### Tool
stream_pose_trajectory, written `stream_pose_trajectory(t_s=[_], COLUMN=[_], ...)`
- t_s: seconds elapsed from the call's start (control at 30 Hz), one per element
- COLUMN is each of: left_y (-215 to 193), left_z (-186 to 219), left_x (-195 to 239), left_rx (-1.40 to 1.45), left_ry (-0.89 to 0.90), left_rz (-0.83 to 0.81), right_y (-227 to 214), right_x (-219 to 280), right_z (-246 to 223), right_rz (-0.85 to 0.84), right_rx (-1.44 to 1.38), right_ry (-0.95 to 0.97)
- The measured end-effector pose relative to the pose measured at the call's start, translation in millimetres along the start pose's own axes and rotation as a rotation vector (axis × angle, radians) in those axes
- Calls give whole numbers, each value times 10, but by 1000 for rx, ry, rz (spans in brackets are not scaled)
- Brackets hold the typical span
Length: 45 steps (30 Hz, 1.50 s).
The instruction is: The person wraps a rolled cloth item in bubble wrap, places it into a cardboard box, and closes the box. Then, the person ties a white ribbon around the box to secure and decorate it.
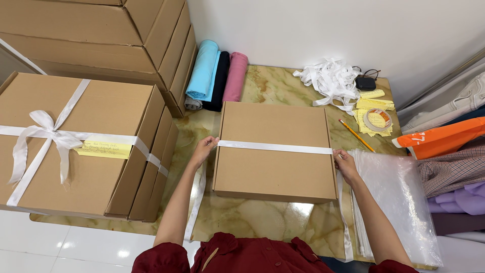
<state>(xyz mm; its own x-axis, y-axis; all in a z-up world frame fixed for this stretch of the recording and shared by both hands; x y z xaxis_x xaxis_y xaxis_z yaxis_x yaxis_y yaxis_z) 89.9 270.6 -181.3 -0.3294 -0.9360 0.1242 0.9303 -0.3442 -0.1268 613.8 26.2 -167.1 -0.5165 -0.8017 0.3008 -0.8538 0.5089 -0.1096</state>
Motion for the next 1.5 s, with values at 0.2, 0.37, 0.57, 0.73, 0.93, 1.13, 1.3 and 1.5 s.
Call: stream_pose_trajectory(t_s=[0.2, 0.37, 0.57, 0.73, 0.93, 1.13, 1.3, 1.5], left_y=[-1, -46, -94, -98, -47, 32, 63, 99], left_z=[17, 332, 222, -36, -367, -511, -392, -451], left_x=[19, 244, 174, 67, -16, -8, 75, 125], left_rx=[-5, -16, -91, -111, -108, -154, -210, -204], left_ry=[-4, -92, -71, -59, -10, -68, -88, -63], left_rz=[-4, -61, -141, -89, 11, 185, 293, 266], right_y=[-11, -113, -214, -227, -358, -296, -396, -183], right_x=[-11, -116, -146, -204, -451, -480, -614, -403], right_z=[12, 27, -109, -39, 564, 696, 785, 538], right_rz=[2, 2, -37, -63, -98, -182, -203, -192], right_rx=[3, 55, 163, 175, 277, 200, 299, 215], right_ry=[-8, 16, 9, 66, 126, 327, 376, 419])
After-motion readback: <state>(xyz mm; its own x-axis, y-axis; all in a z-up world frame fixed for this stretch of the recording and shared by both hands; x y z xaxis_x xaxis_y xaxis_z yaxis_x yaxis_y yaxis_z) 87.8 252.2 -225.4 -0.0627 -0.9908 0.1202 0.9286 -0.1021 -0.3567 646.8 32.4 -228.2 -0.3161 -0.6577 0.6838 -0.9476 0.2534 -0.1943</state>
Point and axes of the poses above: each hand's wrist, its own x-axis away from the middle knuckle, its own y-axis out of the palm, z = x × y, the point moved 7 cm from there along -x, towards the middle knuckle, and after that the axes turned 2 degrees about y, right-handed, at the moved point
